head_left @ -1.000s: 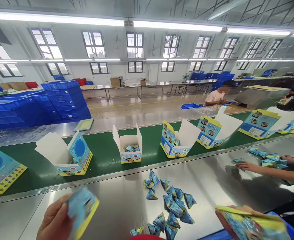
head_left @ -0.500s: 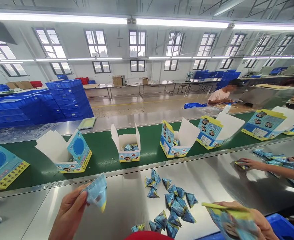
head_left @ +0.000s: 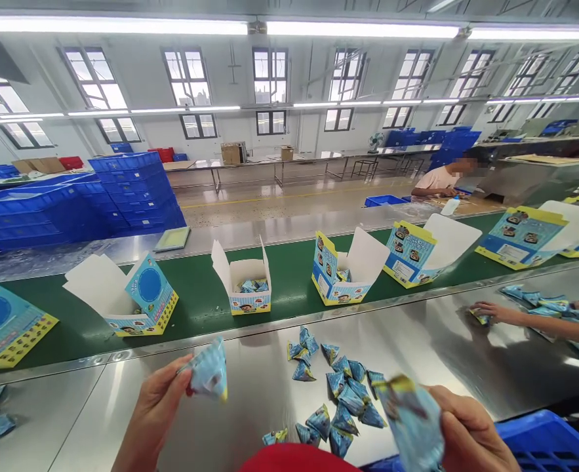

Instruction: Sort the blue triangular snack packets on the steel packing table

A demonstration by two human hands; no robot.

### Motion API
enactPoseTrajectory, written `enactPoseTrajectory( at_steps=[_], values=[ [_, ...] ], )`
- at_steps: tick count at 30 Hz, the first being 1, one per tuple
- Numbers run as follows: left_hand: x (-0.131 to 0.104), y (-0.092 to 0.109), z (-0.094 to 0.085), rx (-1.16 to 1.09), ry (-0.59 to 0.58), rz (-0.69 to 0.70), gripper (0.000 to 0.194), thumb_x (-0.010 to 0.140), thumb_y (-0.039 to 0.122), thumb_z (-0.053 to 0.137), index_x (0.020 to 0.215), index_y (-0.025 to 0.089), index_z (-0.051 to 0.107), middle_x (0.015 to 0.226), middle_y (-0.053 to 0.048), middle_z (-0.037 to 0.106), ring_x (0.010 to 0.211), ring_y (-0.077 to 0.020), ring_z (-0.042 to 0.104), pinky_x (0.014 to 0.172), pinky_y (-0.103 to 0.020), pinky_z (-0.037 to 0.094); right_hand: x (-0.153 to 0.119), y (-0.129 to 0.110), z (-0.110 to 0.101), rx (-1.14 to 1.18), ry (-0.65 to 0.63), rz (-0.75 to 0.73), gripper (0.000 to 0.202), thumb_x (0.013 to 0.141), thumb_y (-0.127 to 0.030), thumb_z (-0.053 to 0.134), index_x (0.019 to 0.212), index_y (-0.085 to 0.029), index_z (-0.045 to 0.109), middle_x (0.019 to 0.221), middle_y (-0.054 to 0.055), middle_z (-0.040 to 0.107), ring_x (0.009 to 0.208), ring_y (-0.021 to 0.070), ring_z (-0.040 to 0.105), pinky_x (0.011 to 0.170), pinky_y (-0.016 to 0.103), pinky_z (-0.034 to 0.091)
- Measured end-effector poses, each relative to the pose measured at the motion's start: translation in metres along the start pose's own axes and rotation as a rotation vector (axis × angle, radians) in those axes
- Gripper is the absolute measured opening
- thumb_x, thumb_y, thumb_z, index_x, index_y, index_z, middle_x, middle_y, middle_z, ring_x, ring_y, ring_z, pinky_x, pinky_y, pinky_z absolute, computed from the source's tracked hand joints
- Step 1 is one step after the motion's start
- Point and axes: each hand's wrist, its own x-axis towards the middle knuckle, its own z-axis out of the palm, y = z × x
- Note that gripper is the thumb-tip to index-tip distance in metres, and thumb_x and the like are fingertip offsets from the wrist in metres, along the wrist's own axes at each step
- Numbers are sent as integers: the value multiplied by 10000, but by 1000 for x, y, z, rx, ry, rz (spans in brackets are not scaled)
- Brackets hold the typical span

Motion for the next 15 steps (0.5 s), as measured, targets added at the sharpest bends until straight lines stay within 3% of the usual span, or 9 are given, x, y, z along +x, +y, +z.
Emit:
enactPoseTrajectory(
  at_steps=[3,6,8,12,15],
  values=[
    [0,-4,20,28,-31,7,544,764,772,829,744,228,828,758,-62,780,733,-232,690,662,-315,575,9,3,0,9,18,73,349,777,-644,910,837,-306,849,932,70,826,776,260,726,691,352,645],
    [-3,0,48,163,-265,41,595,896,753,707,627,222,712,640,-18,629,653,-180,581,647,-293,473,20,11,0,-133,-211,72,451,809,-668,873,720,-231,809,725,61,710,636,197,588,579,296,541],
    [-7,2,69,137,-394,15,632,940,770,623,635,220,687,662,-14,610,654,-173,553,661,-299,448,26,18,3,-73,-271,82,552,850,-727,802,660,-211,750,645,31,595,597,167,503,542,278,472],
    [-15,-5,111,229,-521,-6,651,966,778,545,618,228,564,673,-1,544,677,-176,488,685,-320,392,30,28,16,18,-358,103,640,918,-764,707,617,-205,626,630,-15,439,600,136,376,538,259,366],
    [-21,-14,138,265,-647,-26,622,993,761,476,663,235,508,695,10,506,713,-178,471,703,-317,362,34,31,31,-14,-510,52,580,978,-705,675,678,-211,625,714,1,489,680,159,433,617,281,390]
  ],
)
